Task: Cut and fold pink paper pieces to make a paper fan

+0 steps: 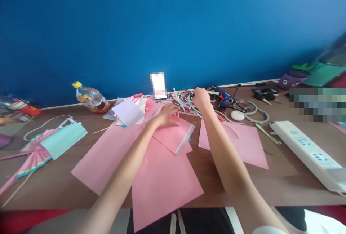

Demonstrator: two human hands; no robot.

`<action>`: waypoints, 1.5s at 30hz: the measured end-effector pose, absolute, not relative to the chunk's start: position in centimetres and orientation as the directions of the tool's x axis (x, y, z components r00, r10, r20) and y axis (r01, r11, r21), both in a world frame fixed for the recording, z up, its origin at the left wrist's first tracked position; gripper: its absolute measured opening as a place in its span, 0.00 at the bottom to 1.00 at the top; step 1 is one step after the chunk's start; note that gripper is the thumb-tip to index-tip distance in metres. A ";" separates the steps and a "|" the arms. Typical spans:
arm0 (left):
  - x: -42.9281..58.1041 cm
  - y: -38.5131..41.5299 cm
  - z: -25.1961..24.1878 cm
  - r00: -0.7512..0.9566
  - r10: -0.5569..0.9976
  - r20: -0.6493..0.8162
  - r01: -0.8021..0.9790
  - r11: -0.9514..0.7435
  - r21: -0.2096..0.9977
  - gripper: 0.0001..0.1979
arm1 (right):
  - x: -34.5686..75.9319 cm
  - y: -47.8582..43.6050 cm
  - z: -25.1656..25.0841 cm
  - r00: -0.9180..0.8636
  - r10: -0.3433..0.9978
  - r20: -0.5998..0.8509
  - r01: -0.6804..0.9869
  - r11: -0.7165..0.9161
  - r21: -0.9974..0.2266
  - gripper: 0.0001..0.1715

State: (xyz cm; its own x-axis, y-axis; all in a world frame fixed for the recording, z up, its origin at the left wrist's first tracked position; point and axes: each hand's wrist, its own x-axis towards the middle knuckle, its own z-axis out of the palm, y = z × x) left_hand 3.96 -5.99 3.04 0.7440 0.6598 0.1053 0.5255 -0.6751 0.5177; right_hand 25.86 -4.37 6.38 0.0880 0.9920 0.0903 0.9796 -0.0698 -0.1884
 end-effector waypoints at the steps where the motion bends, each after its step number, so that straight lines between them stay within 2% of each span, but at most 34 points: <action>1: 3.7 -5.8 3.2 0.744 0.657 0.126 0.508 -0.677 0.533 0.16 | 25.8 -4.4 6.3 0.118 0.987 0.105 0.978 -0.097 -0.186 0.16; 4: 2.9 -5.3 3.5 0.716 0.681 0.151 0.480 -0.637 0.603 0.13 | 25.6 -4.4 5.9 0.184 0.976 0.121 0.969 -0.159 -0.191 0.15; 7: 2.0 -4.8 3.7 0.693 0.713 0.106 0.469 -0.557 0.686 0.12 | 25.3 -4.3 5.6 0.216 0.970 0.115 0.961 -0.190 -0.203 0.17; 13: 0.6 -4.1 3.6 0.702 0.702 0.115 0.398 -0.522 0.755 0.11 | 24.9 -4.2 5.2 0.230 0.969 0.085 0.962 -0.214 -0.167 0.15; 19: -0.5 -3.6 3.0 0.717 0.696 -0.048 0.401 -0.354 0.845 0.15 | 25.2 -3.9 4.9 0.162 0.984 0.072 0.978 -0.151 -0.143 0.15; 23: -1.0 -3.3 2.6 0.704 0.701 -0.118 0.345 -0.192 0.919 0.20 | 25.3 -3.9 5.2 0.127 0.989 0.080 0.980 -0.113 -0.161 0.19; 27: -1.5 -3.4 2.5 0.651 0.747 -0.133 0.328 -0.119 0.937 0.22 | 25.1 -3.9 6.0 0.114 0.978 0.175 0.970 -0.072 -0.232 0.20; 29: -1.8 -3.3 2.5 0.627 0.767 -0.136 0.315 -0.091 0.945 0.22 | 24.8 -4.0 6.5 0.067 0.983 0.169 0.952 -0.012 -0.307 0.17; 33: -2.1 -3.2 2.0 0.583 0.800 -0.145 0.221 0.015 0.975 0.26 | 24.0 -4.3 7.4 -0.167 0.986 0.000 0.840 0.142 -0.523 0.17; 35: -2.1 -3.1 1.5 0.550 0.817 -0.174 0.180 0.087 0.980 0.28 | 23.6 -4.6 7.7 -0.266 0.960 -0.091 0.799 0.166 -0.578 0.18; 38: -1.8 -3.1 1.0 0.526 0.831 -0.179 0.086 0.157 0.984 0.31 | 23.1 -4.9 8.2 -0.370 0.911 -0.180 0.776 0.197 -0.599 0.19; 41: -1.3 -3.1 0.7 0.542 0.823 -0.173 0.009 0.200 0.980 0.32 | 22.8 -5.0 8.3 -0.407 0.892 -0.197 0.766 0.216 -0.606 0.20; 45: -0.9 -3.4 1.0 0.503 0.836 -0.219 0.029 0.238 0.971 0.21 | 22.2 -5.0 8.0 -0.447 0.878 -0.170 0.760 0.273 -0.590 0.14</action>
State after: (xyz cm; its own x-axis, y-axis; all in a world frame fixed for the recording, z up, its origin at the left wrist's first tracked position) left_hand -0.93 -3.40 0.97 0.5030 0.8360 -0.2194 0.0286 0.2376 0.9709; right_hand 22.21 -5.02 7.98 -0.4474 0.8779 -0.1704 0.7598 0.2727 -0.5902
